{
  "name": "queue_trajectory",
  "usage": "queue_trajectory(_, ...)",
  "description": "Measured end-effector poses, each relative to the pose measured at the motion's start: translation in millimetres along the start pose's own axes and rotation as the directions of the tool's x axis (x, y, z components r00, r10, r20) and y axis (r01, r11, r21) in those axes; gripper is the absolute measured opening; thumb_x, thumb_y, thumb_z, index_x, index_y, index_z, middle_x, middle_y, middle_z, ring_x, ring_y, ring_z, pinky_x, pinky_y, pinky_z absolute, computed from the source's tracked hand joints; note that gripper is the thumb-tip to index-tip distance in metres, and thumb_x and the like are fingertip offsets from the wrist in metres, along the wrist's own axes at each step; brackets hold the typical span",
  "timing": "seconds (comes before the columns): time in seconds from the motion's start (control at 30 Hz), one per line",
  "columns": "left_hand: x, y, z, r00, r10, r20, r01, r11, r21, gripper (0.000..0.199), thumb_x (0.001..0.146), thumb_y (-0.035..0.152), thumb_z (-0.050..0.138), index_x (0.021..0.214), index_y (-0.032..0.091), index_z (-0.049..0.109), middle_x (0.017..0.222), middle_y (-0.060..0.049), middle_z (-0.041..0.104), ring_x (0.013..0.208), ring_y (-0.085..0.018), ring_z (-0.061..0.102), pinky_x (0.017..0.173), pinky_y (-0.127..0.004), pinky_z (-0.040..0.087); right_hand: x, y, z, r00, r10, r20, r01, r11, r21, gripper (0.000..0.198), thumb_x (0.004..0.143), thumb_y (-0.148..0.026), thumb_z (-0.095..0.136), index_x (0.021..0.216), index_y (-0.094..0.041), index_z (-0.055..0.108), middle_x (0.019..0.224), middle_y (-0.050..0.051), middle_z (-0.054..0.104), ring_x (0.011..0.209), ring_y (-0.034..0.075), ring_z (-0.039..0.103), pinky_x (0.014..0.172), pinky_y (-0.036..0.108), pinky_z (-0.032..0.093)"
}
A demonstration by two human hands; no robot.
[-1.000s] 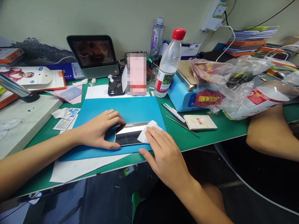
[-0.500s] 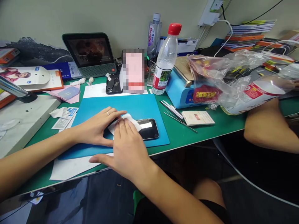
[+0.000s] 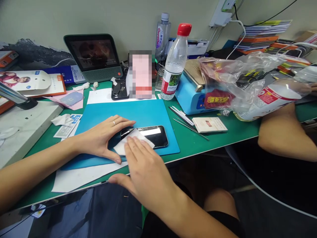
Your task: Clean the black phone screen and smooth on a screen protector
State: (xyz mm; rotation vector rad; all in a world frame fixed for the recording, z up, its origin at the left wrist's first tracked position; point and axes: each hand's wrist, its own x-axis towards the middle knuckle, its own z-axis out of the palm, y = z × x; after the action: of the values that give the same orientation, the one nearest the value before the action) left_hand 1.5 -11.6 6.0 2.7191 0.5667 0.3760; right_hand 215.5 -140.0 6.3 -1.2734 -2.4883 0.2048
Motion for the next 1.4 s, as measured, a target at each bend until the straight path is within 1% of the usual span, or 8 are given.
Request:
queue_trajectory(0.13, 1, -1, 0, 1.000, -0.008, 0.011, 0.008, 1.000, -0.004, 0.104, 0.080, 0.077, 0.070, 0.157, 0.018, 0.032, 0.141, -0.019, 0.056, 0.121, -0.036, 0.054, 0.103, -0.049, 0.044, -6, 22, -14, 0.998, 0.065, -0.010, -0.066, 0.997, -0.029, 0.071, 0.102, -0.057, 0.050, 0.147, -0.003, 0.053, 0.153, 0.022, 0.055, 0.146, 0.035, 0.049, 0.119, 0.055, 0.043)
queue_trajectory(0.23, 1, -1, 0, 1.000, -0.002, 0.009, 0.002, 1.000, 0.000, 0.104, 0.081, 0.079, 0.068, 0.157, 0.018, 0.033, 0.141, -0.019, 0.056, 0.123, -0.036, 0.054, 0.105, -0.050, 0.042, 5, 30, -17, 0.997, 0.078, -0.006, -0.078, 0.996, -0.033, 0.067, 0.102, -0.058, 0.050, 0.143, -0.005, 0.057, 0.151, 0.021, 0.058, 0.144, 0.035, 0.050, 0.120, 0.056, 0.041)
queue_trajectory(0.4, 1, 0, 0, 1.000, -0.006, 0.007, 0.006, 1.000, -0.006, 0.108, 0.077, 0.086, 0.064, 0.157, 0.018, 0.035, 0.140, -0.019, 0.057, 0.121, -0.036, 0.055, 0.103, -0.049, 0.044, 21, 27, -16, 0.996, 0.089, -0.005, -0.089, 0.995, -0.037, 0.060, 0.101, -0.056, 0.054, 0.137, -0.009, 0.062, 0.143, 0.018, 0.065, 0.138, 0.031, 0.056, 0.121, 0.053, 0.040)
queue_trajectory(0.63, 1, -2, -1, 1.000, -0.011, 0.011, 0.011, 1.000, -0.004, 0.110, 0.077, 0.086, 0.065, 0.158, 0.017, 0.035, 0.140, -0.019, 0.057, 0.121, -0.036, 0.054, 0.102, -0.049, 0.044, -12, 23, -22, 0.997, 0.060, -0.054, -0.067, 0.990, -0.124, 0.058, 0.101, -0.052, 0.056, 0.139, -0.007, 0.060, 0.144, 0.019, 0.064, 0.137, 0.033, 0.058, 0.115, 0.053, 0.048)
queue_trajectory(0.87, 0, -1, 1, 1.000, -0.025, 0.001, 0.025, 1.000, -0.016, 0.112, 0.078, 0.086, 0.064, 0.159, 0.017, 0.032, 0.143, -0.020, 0.055, 0.123, -0.036, 0.054, 0.103, -0.050, 0.044, 17, 21, -18, 0.996, 0.076, -0.037, -0.080, 0.990, -0.120, 0.053, 0.100, -0.052, 0.059, 0.127, -0.007, 0.065, 0.136, 0.021, 0.068, 0.132, 0.033, 0.061, 0.118, 0.054, 0.042)
queue_trajectory(1.13, 1, -1, 1, 1.000, -0.021, -0.015, 0.020, 1.000, -0.019, 0.110, 0.079, 0.086, 0.062, 0.159, 0.016, 0.032, 0.142, -0.020, 0.057, 0.122, -0.036, 0.055, 0.103, -0.049, 0.043, 11, 24, -20, 0.996, 0.033, -0.079, -0.045, 0.987, -0.154, 0.052, 0.099, -0.049, 0.062, 0.129, -0.007, 0.064, 0.131, 0.020, 0.070, 0.127, 0.034, 0.063, 0.112, 0.051, 0.049)
queue_trajectory(1.3, 1, 1, 1, 0.992, -0.114, -0.058, 0.116, 0.993, 0.033, 0.115, 0.075, 0.088, 0.063, 0.158, 0.013, 0.035, 0.144, -0.021, 0.055, 0.123, -0.039, 0.051, 0.106, -0.054, 0.040, 21, 26, -18, 0.996, 0.036, -0.081, -0.049, 0.986, -0.159, 0.045, 0.100, -0.046, 0.062, 0.121, -0.007, 0.067, 0.125, 0.018, 0.073, 0.120, 0.033, 0.067, 0.108, 0.051, 0.051)
queue_trajectory(1.4, 1, 2, 2, 0.985, -0.161, -0.066, 0.164, 0.985, 0.047, 0.118, 0.072, 0.090, 0.064, 0.156, 0.012, 0.037, 0.142, -0.021, 0.055, 0.122, -0.039, 0.051, 0.105, -0.055, 0.039, 13, 23, -18, 0.994, 0.036, -0.099, -0.053, 0.984, -0.171, 0.050, 0.097, -0.047, 0.066, 0.126, -0.007, 0.065, 0.127, 0.019, 0.072, 0.123, 0.034, 0.066, 0.107, 0.049, 0.052)
